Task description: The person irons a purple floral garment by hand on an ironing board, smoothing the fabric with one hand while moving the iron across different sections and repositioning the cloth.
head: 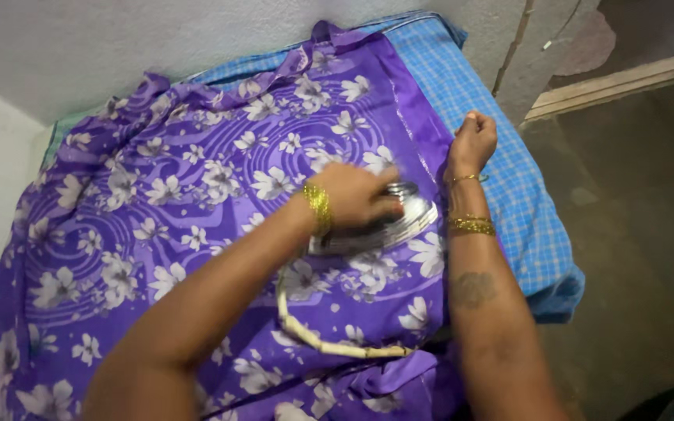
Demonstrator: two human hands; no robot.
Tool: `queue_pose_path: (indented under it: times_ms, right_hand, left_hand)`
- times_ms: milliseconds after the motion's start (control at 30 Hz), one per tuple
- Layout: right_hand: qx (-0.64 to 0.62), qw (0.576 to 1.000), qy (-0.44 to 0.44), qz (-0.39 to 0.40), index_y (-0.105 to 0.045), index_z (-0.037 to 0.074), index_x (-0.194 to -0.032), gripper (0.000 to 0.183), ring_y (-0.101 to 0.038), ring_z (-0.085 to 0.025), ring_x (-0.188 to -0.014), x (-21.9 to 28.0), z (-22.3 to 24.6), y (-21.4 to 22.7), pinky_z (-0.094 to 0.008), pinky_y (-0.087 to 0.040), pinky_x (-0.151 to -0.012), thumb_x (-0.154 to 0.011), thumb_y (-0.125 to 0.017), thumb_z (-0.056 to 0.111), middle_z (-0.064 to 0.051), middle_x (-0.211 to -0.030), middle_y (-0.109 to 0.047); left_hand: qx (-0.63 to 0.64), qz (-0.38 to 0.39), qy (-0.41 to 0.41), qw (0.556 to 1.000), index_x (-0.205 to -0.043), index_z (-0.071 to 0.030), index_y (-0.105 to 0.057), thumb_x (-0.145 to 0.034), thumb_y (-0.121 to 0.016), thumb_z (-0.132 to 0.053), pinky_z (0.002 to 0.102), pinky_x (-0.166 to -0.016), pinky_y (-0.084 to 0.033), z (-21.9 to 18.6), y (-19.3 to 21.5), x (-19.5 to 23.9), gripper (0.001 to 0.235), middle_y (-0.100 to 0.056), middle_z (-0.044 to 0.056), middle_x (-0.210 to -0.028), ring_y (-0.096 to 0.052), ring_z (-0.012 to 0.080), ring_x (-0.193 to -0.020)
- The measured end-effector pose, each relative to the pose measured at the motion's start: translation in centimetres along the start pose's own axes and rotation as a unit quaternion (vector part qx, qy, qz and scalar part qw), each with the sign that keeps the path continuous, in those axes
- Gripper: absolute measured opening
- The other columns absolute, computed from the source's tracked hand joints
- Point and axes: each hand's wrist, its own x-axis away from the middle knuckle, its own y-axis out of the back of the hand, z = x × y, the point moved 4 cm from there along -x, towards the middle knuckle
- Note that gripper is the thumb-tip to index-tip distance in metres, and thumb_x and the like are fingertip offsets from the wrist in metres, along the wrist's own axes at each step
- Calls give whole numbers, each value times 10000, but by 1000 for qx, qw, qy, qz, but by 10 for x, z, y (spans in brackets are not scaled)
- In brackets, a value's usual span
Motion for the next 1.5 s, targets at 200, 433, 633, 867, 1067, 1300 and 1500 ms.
queue_pose_path:
  times_ms: [200, 433, 633, 867, 1067, 1300, 1500]
  right_hand:
    - [91, 989, 114, 17, -691, 35, -979, 77, -607, -129, -706, -20, -33, 0, -312, -514, -644, -967, -666, 107, -32, -833, -669]
    - [217, 941, 252, 58, -746, 23, -1057, 155, -671, -184, -854, -44, -51, 6, -349, -547, -767, -924, -667, 9, -73, -965, -738]
    - [159, 956, 218, 113, -698, 36, -1113, 227, -662, -127, -884, -21, -35, -7, -298, -563, -770, -922, -576, 43, -18, -1009, -691]
    - [195, 952, 187, 142, -663, 24, -1090, 188, -634, -131, -860, -17, -39, -4, -309, -539, -748, -977, -535, 104, -27, -978, -655]
    - [210, 948, 167, 169, -632, 14, -1070, 200, -610, -135, -839, -12, -50, -10, -319, -518, -729, -1024, -500, 156, -34, -953, -625]
    - [230, 942, 150, 192, -596, 2, -1047, 257, -582, -139, -815, -11, -52, -10, -330, -494, -708, -1079, -459, 217, -43, -923, -589]
    - [254, 918, 156, 262, -566, -8, -1028, 327, -558, -143, -794, -16, -38, -6, -340, -474, -689, -1126, -424, 269, -51, -897, -558]
  left_hand:
    - [44, -12, -123, 991, -1168, -127, -580, -966, -534, -568, 520, -637, -542, -74, -24, 104, 486, -729, 164, -869, -705, 400, -739]
    - [59, -37, 197, 978, -1221, -74, -534, -1020, -453, -552, 481, -630, -551, 1, -22, 179, 525, -732, 161, -838, -715, 359, -726]
    - [80, -29, 500, 862, -1434, -92, -428, -1014, -416, -538, 498, -724, -565, 133, -17, 293, 613, -745, 178, -916, -736, 358, -843]
    - [20, -143, 658, 739, -1327, -4, -527, -1049, -446, -524, 573, -952, -502, 247, -23, 448, 595, -692, 318, -1159, -667, 489, -1091]
    - [-8, -129, 662, 738, -1324, -5, -506, -1039, -436, -545, 565, -923, -512, 251, -19, 456, 614, -700, 299, -1109, -668, 478, -1062]
    - [69, -3, 518, 853, -1296, -114, -505, -1037, -343, -536, 468, -705, -639, 189, -1, 328, 521, -746, 172, -920, -763, 318, -816]
    - [49, -62, 374, 924, -1324, -111, -493, -1017, -435, -528, 535, -751, -560, 183, 3, 208, 521, -737, 189, -922, -734, 398, -877]
